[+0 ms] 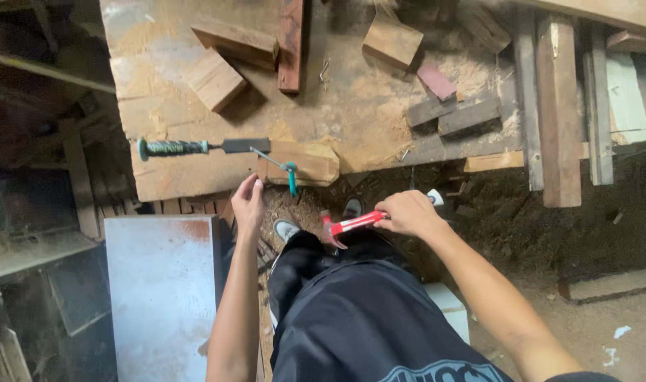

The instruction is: The person uses a chisel and hammer to carve a small wooden block clamped to a workbench. They repeatedly strike the chisel to remove wood shavings, then briefly adjust the chisel and hammer before continuing the carving.

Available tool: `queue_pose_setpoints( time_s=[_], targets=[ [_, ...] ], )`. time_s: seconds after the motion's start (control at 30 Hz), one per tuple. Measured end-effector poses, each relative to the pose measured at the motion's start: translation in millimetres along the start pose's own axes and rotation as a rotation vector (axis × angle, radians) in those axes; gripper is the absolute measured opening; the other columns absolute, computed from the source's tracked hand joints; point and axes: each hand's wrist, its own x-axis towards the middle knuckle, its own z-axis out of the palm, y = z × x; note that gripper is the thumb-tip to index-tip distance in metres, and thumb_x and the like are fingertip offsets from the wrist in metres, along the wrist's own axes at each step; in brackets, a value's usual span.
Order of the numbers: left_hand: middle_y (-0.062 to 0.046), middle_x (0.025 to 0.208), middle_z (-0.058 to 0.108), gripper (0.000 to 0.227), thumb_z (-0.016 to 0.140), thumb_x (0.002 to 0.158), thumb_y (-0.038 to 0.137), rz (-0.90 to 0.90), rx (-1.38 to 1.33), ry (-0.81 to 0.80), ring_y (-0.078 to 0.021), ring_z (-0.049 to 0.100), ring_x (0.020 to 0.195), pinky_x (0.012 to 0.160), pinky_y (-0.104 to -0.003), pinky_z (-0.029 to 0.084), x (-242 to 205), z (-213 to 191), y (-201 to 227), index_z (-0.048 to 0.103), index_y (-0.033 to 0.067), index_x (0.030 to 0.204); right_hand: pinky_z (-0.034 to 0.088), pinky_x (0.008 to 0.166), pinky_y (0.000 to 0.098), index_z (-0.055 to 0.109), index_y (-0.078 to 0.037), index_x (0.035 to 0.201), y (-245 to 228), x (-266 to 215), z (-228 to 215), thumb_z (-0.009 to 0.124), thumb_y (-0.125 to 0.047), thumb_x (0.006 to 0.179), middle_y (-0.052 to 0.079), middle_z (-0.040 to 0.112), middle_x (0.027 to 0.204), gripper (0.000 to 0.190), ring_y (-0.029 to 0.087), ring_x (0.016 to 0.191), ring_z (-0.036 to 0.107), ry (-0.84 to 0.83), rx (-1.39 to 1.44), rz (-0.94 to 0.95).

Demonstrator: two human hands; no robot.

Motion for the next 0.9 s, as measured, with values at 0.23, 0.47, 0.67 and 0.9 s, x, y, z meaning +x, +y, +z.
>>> queue_pose_setpoints(
  time_s=[0.23, 0.47, 0.67, 0.9],
  targets=[
    [-0.011, 0.114, 0.075, 0.036, 0.067, 0.098, 0.021, -0.034, 0.036, -0.049, -0.0143, 0.068, 0.103, 0.091, -0.028, 0.052, -1.0, -9.8, 19.8, 0.070, 0.0000, 0.127, 0.058, 0.073, 0.0444, 0.078, -0.024, 0.108, -13.8, -1.0, 2.2, 0.072, -0.053, 0.081, 0.009, 0.076, 0.082, 0.040, 0.032, 0.078, 0.073, 0.056, 0.169, 0.164],
    [-0.010, 0.113, 0.075, 0.033, 0.066, 0.099, 0.021, -0.032, 0.035, -0.096, -0.0140, 0.068, 0.102, 0.091, -0.028, 0.053, -1.2, -14.0, 25.3, 0.070, 0.0018, 0.126, 0.058, 0.074, 0.0450, 0.077, -0.025, 0.113, -20.0, -0.6, 4.1, 0.070, -0.055, 0.086, 0.012, 0.076, 0.084, 0.042, 0.034, 0.079, 0.074, 0.072, 0.262, 0.283],
    [-0.009, 0.118, 0.074, 0.038, 0.064, 0.100, 0.024, -0.192, 0.007, -0.067, -0.0170, 0.065, 0.087, 0.073, -0.035, 0.050, 13.8, -20.0, 27.3, 0.064, 0.0050, 0.133, 0.058, 0.080, 0.0437, 0.079, -0.026, 0.108, -18.4, -1.4, -5.3, 0.072, -0.057, 0.079, 0.009, 0.078, 0.088, 0.043, 0.031, 0.085, 0.074, -0.066, 0.185, 0.193],
    [-0.012, 0.128, 0.071, 0.045, 0.062, 0.105, 0.029, -0.361, -0.263, 0.002, -0.0140, 0.068, 0.107, 0.085, -0.031, 0.055, 78.5, -18.2, 49.0, 0.062, -0.0012, 0.139, 0.057, 0.080, 0.0441, 0.080, -0.024, 0.108, -30.0, 3.7, -4.1, 0.071, -0.057, 0.081, 0.012, 0.076, 0.085, 0.044, 0.034, 0.085, 0.073, 0.097, 0.304, 0.231]
  ],
)
